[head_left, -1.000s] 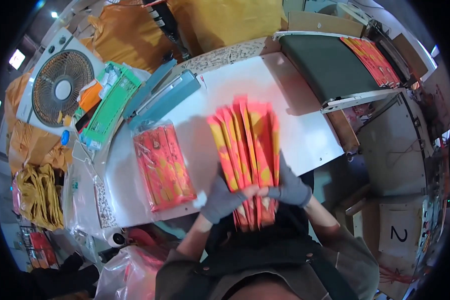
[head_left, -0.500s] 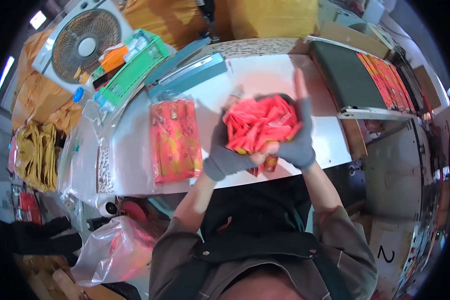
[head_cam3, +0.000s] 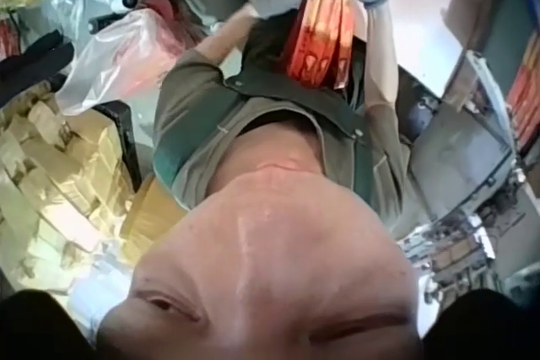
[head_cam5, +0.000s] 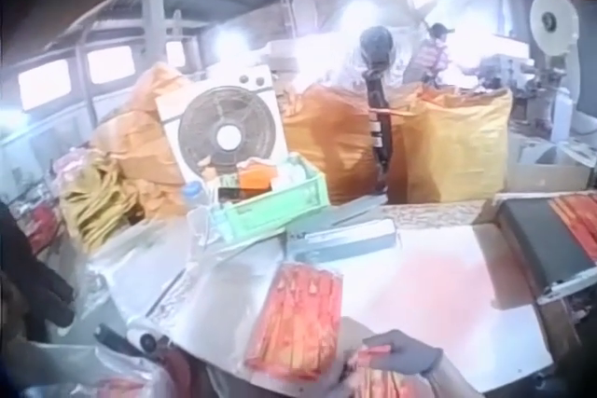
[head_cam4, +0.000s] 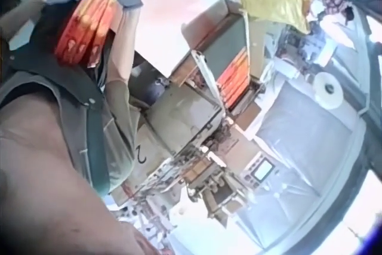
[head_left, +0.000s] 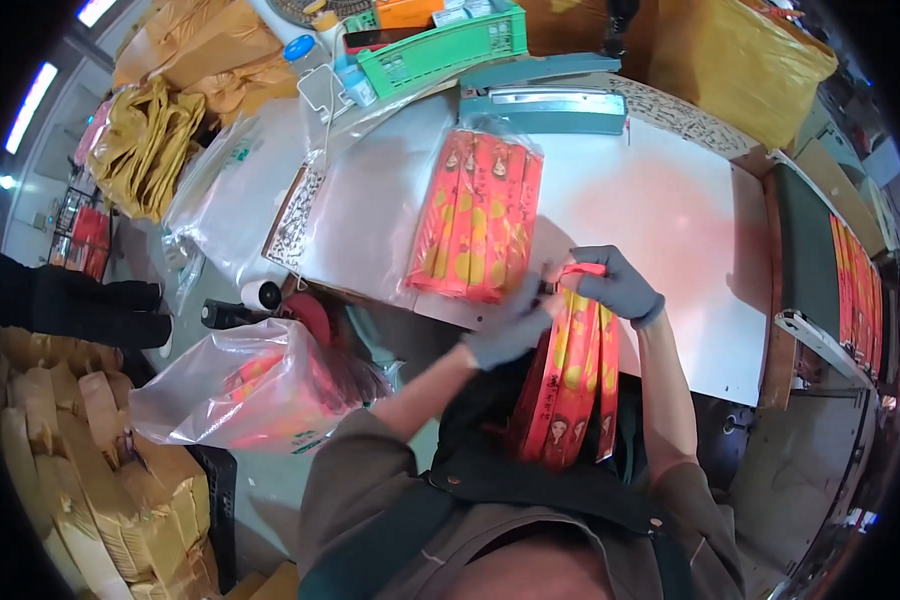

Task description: Packaging bundles of items into plastic bags at a production workstation.

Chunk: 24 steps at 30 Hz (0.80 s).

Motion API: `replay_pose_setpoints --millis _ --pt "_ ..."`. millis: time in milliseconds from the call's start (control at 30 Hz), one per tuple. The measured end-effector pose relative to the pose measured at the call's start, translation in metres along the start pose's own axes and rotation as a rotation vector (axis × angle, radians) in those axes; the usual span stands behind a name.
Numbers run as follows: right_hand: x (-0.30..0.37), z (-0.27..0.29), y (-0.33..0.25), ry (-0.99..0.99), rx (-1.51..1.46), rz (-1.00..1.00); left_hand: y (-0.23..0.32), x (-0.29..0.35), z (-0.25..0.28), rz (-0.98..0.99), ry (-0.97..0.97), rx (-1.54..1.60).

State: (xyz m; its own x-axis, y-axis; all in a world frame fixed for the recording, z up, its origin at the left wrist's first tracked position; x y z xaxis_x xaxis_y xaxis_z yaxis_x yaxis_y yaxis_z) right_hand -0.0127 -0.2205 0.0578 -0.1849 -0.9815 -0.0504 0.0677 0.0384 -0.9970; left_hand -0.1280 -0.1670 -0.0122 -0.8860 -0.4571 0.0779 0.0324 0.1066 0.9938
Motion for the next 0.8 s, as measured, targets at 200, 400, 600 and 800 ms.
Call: replay_pose_setpoints --millis 200,400,600,800 --pt "-0.013 -0.008 0.013 -0.016 -0.011 -0.121 0.079 -0.024 0.263 -0.337 0.540 -0.634" --pt "-0.017 -0.006 0.016 -0.010 -0.012 -0.096 0.017 -0.037 0.367 0.132 0.603 -1.111" --pt "-0.012 -0.008 0.016 0.022 -0.018 -0.094 0.033 -0.039 0.358 0.064 0.650 -1.169" --pt "-0.012 -0.005 0.019 0.050 -0.017 -0.124 0.071 -0.038 0.282 -0.182 0.506 -1.061"
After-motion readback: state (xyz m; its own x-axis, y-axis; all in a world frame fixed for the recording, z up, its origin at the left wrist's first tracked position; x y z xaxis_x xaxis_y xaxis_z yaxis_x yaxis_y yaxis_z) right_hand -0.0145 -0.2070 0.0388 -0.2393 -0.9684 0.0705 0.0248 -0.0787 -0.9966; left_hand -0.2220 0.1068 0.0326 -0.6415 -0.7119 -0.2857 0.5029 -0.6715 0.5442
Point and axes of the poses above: each hand's wrist, its own x-axis away from the middle knuckle, its own z-axis out of the back of the hand, y = z × x, the point moved 6 cm from there along -x, towards the middle knuckle, and after that the axes turned 7 degrees about y, right-handed, at the moved point
